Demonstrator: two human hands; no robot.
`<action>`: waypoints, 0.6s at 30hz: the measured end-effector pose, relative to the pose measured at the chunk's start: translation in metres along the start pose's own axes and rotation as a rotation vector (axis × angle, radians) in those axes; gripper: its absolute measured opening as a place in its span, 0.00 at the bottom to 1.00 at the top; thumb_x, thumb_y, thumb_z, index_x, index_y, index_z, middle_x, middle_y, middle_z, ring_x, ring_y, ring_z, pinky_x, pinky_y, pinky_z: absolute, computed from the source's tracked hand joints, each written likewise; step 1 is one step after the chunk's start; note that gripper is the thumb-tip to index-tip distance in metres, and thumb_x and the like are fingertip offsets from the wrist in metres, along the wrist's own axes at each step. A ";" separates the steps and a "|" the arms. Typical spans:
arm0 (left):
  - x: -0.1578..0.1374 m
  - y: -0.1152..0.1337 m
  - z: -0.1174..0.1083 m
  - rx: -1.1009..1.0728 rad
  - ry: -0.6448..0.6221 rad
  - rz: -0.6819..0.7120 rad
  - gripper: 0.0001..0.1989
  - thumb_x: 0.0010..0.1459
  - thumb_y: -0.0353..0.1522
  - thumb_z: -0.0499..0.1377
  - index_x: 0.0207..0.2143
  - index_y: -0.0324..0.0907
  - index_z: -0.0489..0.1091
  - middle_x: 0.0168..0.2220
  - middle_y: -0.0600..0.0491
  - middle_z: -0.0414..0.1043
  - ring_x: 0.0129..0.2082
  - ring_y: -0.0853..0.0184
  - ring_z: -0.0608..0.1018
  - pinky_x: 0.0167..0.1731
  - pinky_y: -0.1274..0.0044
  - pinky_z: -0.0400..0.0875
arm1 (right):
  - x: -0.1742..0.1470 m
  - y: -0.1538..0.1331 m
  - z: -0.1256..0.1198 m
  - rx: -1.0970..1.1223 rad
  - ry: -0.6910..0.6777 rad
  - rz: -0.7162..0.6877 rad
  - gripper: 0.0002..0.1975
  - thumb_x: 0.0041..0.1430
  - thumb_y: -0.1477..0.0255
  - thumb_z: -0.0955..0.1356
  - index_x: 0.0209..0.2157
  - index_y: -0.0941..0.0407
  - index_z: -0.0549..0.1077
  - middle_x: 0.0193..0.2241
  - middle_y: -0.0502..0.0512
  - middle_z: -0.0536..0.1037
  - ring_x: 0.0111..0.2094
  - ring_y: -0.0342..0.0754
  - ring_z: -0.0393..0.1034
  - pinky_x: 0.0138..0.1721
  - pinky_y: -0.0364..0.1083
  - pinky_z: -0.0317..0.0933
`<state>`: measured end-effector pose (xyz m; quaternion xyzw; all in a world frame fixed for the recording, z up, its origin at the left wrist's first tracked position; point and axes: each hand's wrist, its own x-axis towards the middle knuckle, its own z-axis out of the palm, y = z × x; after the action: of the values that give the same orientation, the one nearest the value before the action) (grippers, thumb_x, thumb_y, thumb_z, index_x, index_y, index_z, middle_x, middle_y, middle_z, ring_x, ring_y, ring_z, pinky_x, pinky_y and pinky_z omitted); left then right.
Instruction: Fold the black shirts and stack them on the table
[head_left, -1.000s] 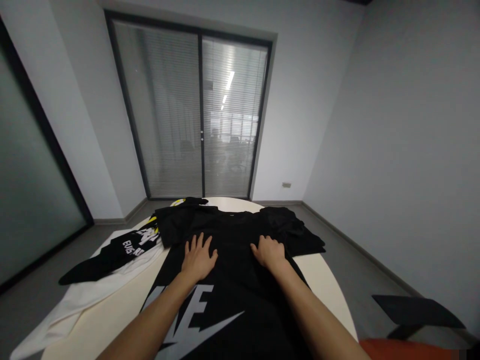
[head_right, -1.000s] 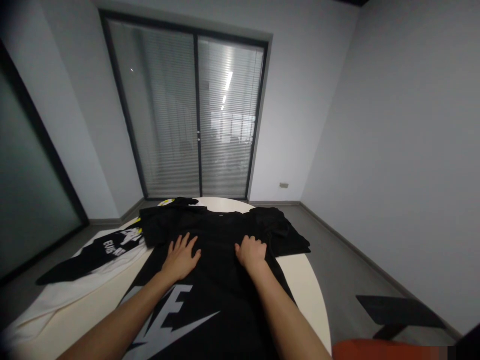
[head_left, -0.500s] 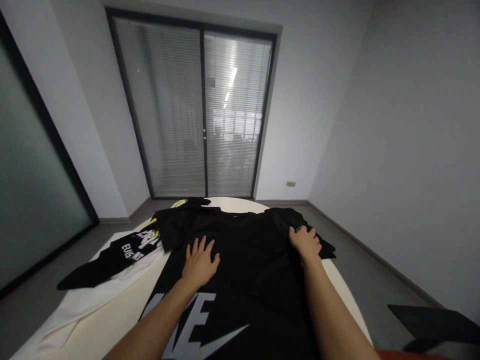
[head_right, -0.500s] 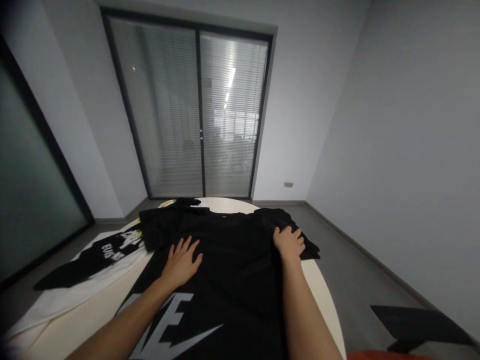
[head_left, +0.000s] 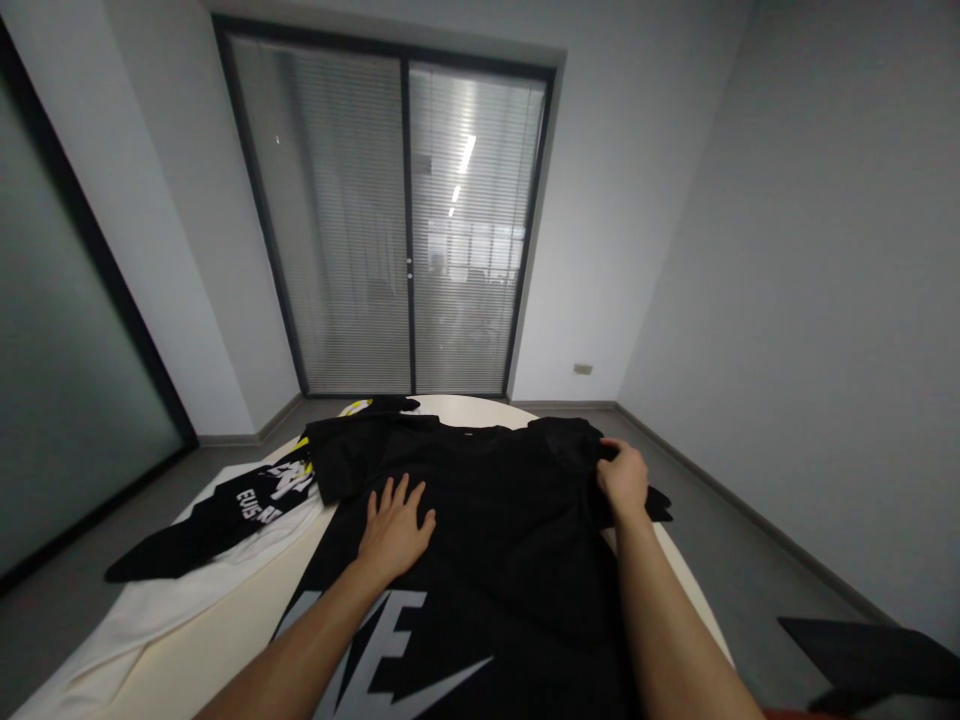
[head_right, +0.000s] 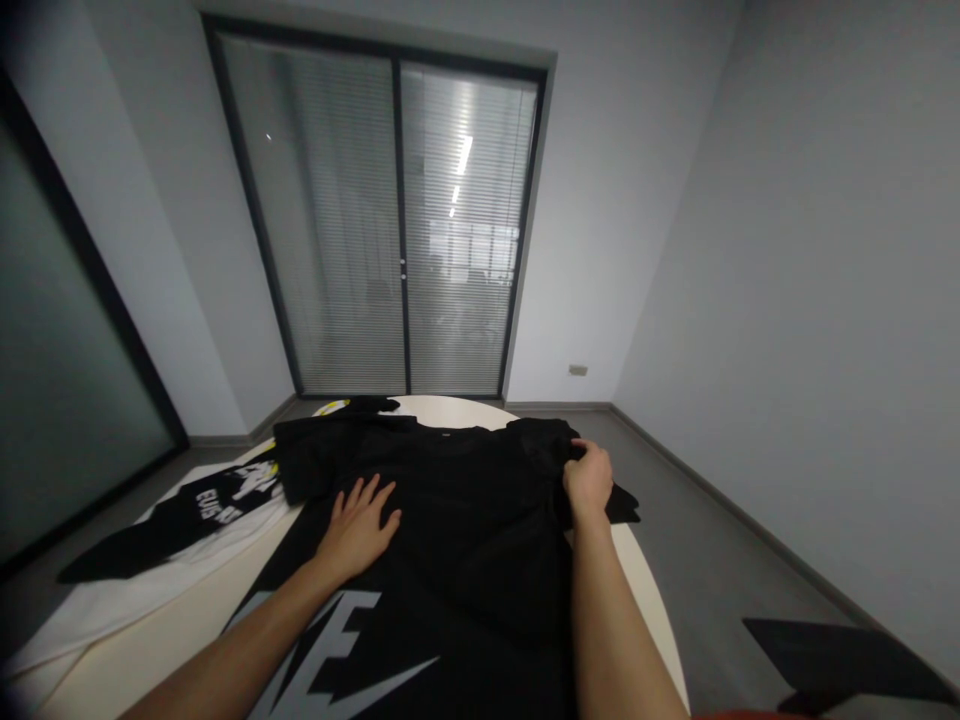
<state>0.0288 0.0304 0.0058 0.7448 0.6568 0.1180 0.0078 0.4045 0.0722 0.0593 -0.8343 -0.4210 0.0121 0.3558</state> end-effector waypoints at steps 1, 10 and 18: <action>0.000 0.000 -0.001 -0.001 0.001 0.000 0.29 0.64 0.43 0.49 0.65 0.45 0.61 0.69 0.46 0.52 0.69 0.50 0.53 0.65 0.55 0.47 | 0.000 -0.001 -0.001 0.014 0.014 0.000 0.25 0.52 0.80 0.63 0.53 0.55 0.72 0.48 0.64 0.73 0.51 0.57 0.71 0.50 0.51 0.64; -0.001 0.000 0.001 0.008 0.023 0.007 0.28 0.64 0.43 0.49 0.64 0.45 0.62 0.69 0.46 0.53 0.68 0.49 0.54 0.64 0.54 0.48 | -0.003 0.007 -0.008 -0.269 -0.169 0.189 0.33 0.58 0.54 0.64 0.56 0.65 0.67 0.51 0.78 0.72 0.56 0.70 0.66 0.51 0.62 0.62; 0.000 -0.002 0.002 0.011 0.015 0.007 0.29 0.64 0.43 0.49 0.65 0.45 0.61 0.69 0.46 0.52 0.69 0.50 0.53 0.64 0.55 0.47 | 0.012 0.016 0.000 -0.082 -0.149 0.096 0.31 0.53 0.71 0.68 0.59 0.61 0.66 0.47 0.70 0.77 0.48 0.59 0.74 0.47 0.52 0.66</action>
<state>0.0276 0.0310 0.0037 0.7462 0.6548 0.1199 -0.0018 0.4237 0.0743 0.0533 -0.8642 -0.4059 0.0737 0.2881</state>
